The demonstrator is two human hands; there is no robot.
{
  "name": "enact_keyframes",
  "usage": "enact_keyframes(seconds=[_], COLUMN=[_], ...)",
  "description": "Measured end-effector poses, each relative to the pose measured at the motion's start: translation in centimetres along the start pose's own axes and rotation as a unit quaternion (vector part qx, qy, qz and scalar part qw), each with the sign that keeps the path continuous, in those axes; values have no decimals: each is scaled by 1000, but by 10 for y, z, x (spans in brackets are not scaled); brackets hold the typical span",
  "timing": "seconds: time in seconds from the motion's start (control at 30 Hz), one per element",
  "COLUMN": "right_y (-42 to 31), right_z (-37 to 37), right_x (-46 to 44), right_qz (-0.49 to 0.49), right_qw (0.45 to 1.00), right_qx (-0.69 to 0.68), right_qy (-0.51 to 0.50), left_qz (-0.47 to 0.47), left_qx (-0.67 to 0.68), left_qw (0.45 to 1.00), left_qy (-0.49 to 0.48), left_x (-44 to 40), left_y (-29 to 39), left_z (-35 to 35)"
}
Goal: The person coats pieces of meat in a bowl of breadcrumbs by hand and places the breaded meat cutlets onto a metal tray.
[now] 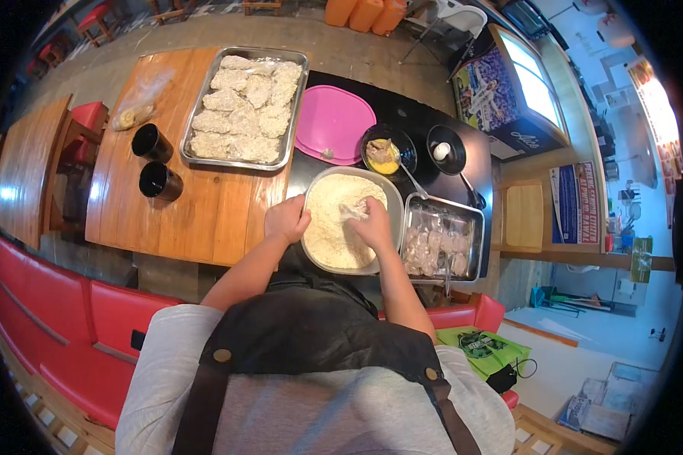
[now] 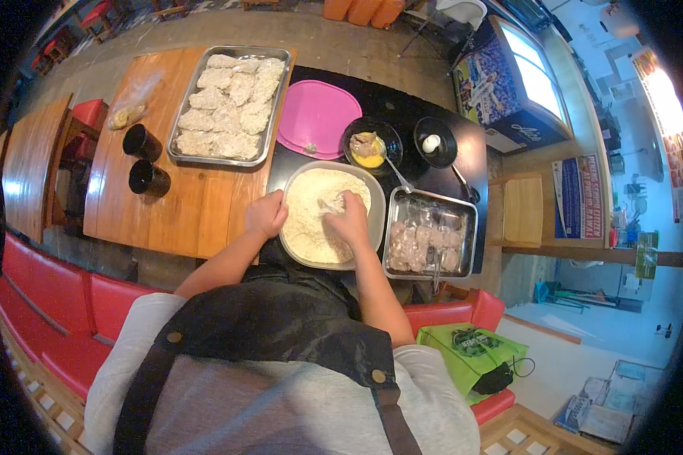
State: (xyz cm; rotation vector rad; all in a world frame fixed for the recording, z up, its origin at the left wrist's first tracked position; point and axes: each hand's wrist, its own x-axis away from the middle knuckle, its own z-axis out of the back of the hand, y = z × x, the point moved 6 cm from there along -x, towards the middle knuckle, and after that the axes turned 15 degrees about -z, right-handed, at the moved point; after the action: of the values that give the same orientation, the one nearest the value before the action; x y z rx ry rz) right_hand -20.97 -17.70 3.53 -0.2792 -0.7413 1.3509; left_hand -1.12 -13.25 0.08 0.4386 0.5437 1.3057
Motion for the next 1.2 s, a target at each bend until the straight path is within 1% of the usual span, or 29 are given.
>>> enact_keyframes(seconds=[0.03,0.17,0.23,0.3,0.37,0.43,0.47,0.53,0.57,0.63,0.67,0.7,0.77,0.8,0.83,0.87,0.9,0.93,0.97,1.0,1.03,1.07,1.13,1.17,1.2], right_y=[-6,11,16,18,9,-3,-3,3,3,2,4,-6,-25,-38,-52,-79,-107,-123,-150,-180,-203,-225,-245,-260,-268], right_z=[2,-13,-4,2,8,21,21,13,12,15,16,23,36,42,47,53,57,52,48,42,30,14,-39,-59,-84], right_x=[3,-15,-14,-13,-10,-4,-4,-7,-10,-8,-11,-13,-21,-31,-44,-55,-66,-89,-104,-114,-129,-143,-202,-218,-240], right_qz=[38,40,47,48,54,69,74,77,85,92,74,77,42,68,106,76,155,148,165,188,220,235,242,246,206], right_qw=[999,999,998,999,998,995,995,985,984,987,987,987,992,991,989,989,984,989,985,982,974,970,965,965,973], right_qx=[24,-10,-8,3,12,29,29,150,152,117,126,131,118,117,100,130,87,18,47,6,-27,-63,-98,-88,-100], right_qy=[5,-25,37,25,9,69,66,40,41,66,60,59,3,-10,18,-12,8,-6,28,28,35,18,2,13,-16], left_qz=[7,8,4,4,9,11,9,1,3,7,11,14,6,8,11,14,13,9,5,1,1,-5,-8,-1,5], left_qx=[2,8,15,20,16,13,20,34,34,52,57,60,54,54,54,53,51,53,54,53,49,47,38,39,42], left_qw=[1000,1000,1000,999,1000,1000,1000,999,999,999,998,998,999,998,998,998,999,999,998,999,999,999,999,999,999], left_qy=[-7,-6,9,29,-17,-5,-7,-9,-1,-6,-19,-15,-3,-3,-10,-15,-11,-10,-6,-12,1,3,14,-1,-18], left_x=[0,1,1,1,1,2,1,1,0,2,2,0,2,3,3,3,3,4,3,4,4,4,4,4,4], left_y=[-1,4,3,2,0,-2,-2,-1,-2,0,-1,-2,-4,-4,-3,-3,-3,-2,-1,-2,-3,-4,-4,-5,-6], left_z=[-1,5,5,6,2,3,2,2,4,6,6,5,1,2,2,2,4,5,5,3,4,2,2,-2,-4])
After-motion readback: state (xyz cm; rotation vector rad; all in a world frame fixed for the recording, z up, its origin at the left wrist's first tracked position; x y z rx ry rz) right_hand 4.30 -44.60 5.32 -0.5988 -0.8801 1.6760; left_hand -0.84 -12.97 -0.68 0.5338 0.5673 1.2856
